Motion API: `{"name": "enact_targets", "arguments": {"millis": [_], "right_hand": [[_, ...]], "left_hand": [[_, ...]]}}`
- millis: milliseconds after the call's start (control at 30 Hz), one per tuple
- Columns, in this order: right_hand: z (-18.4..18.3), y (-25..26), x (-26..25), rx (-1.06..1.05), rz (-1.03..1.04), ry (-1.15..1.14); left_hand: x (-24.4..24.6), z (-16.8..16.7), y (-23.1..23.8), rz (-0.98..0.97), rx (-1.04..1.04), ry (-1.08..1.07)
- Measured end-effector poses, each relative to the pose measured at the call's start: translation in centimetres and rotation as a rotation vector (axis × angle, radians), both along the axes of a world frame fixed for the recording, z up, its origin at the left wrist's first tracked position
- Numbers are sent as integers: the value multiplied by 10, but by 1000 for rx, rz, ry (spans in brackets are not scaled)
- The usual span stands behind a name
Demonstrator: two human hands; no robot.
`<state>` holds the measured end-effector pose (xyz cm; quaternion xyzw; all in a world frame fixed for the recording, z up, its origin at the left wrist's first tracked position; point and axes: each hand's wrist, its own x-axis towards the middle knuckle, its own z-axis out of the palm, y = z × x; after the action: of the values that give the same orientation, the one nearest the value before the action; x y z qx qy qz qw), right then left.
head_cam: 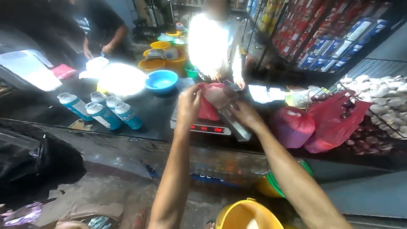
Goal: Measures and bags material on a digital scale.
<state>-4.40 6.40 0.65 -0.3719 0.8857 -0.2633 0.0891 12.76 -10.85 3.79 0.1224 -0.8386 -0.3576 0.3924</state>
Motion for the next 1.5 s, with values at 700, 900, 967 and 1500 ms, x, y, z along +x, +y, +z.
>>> {"name": "enact_targets", "arguments": {"millis": [700,900,967,1500], "right_hand": [[61,72,21,259,107,106],[74,79,22,271,104,75],[76,78,22,272,112,61],[62,-3,-12,483,331,163]], "left_hand": [[-41,-36,50,402,461,162],[-40,-36,45,408,519,166],[-39,-36,42,399,514,155],[-12,-53,4,202,210,171]]}}
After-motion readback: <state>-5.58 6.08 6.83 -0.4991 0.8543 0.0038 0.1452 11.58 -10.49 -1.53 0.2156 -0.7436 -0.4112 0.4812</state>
